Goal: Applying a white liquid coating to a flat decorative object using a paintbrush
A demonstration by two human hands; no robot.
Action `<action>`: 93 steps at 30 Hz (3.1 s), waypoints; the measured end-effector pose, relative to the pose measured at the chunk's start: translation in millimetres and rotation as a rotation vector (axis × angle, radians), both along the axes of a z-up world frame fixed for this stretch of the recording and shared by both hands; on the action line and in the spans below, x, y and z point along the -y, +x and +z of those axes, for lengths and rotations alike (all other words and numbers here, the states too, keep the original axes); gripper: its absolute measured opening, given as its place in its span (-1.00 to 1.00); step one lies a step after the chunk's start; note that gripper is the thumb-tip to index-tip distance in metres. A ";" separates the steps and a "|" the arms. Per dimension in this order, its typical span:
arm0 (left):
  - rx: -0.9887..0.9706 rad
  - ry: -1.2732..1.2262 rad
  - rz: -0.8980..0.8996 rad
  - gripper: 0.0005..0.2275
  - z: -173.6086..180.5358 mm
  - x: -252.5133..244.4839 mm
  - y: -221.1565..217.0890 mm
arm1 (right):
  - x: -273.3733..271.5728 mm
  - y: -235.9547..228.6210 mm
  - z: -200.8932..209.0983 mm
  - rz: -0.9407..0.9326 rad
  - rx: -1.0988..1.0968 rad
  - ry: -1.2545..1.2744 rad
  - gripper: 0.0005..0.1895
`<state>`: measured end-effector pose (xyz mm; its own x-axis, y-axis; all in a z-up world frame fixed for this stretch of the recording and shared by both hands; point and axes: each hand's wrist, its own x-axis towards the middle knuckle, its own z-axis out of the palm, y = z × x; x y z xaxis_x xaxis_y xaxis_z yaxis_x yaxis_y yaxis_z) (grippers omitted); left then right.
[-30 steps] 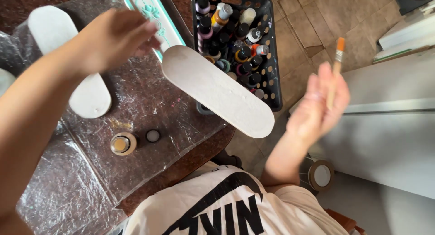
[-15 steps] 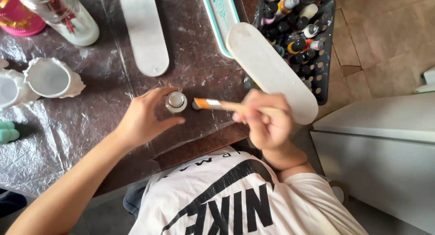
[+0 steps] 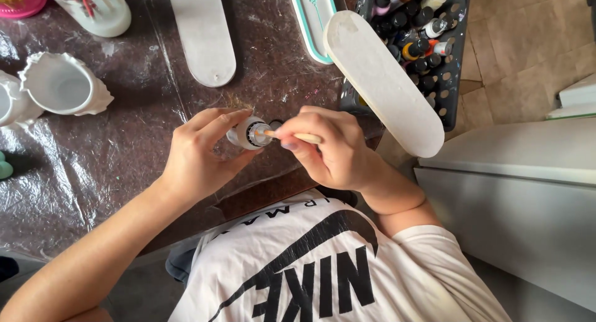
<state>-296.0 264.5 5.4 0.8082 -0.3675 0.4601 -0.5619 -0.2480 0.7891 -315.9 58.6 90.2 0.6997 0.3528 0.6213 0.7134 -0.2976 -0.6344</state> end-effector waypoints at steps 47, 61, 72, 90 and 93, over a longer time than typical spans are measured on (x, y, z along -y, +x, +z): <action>-0.111 0.037 0.044 -0.56 -15.6 5.4 11.0 | 182.1 74.6 -10.0 -0.005 0.050 -0.262 -0.82; -0.203 0.080 -0.002 -0.56 -9.1 8.2 3.0 | 170.6 73.6 7.2 -0.068 0.114 -0.341 -0.82; -0.161 0.014 -0.005 -0.54 -6.4 9.2 7.4 | 161.2 78.4 3.2 -0.051 0.149 -0.362 -0.80; -0.131 0.017 -0.022 -0.56 -19.0 6.7 5.2 | 156.3 65.9 8.6 -0.024 0.074 -0.347 -0.76; -0.118 0.006 -0.020 -0.54 -20.2 6.2 4.7 | 158.6 62.2 9.9 -0.032 0.087 -0.357 -0.75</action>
<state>-291.3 258.3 -14.8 0.8491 -0.3866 0.3600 -0.4703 -0.2429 0.8484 -253.7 -100.0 100.0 0.6639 0.5373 0.5201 0.7468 -0.5123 -0.4240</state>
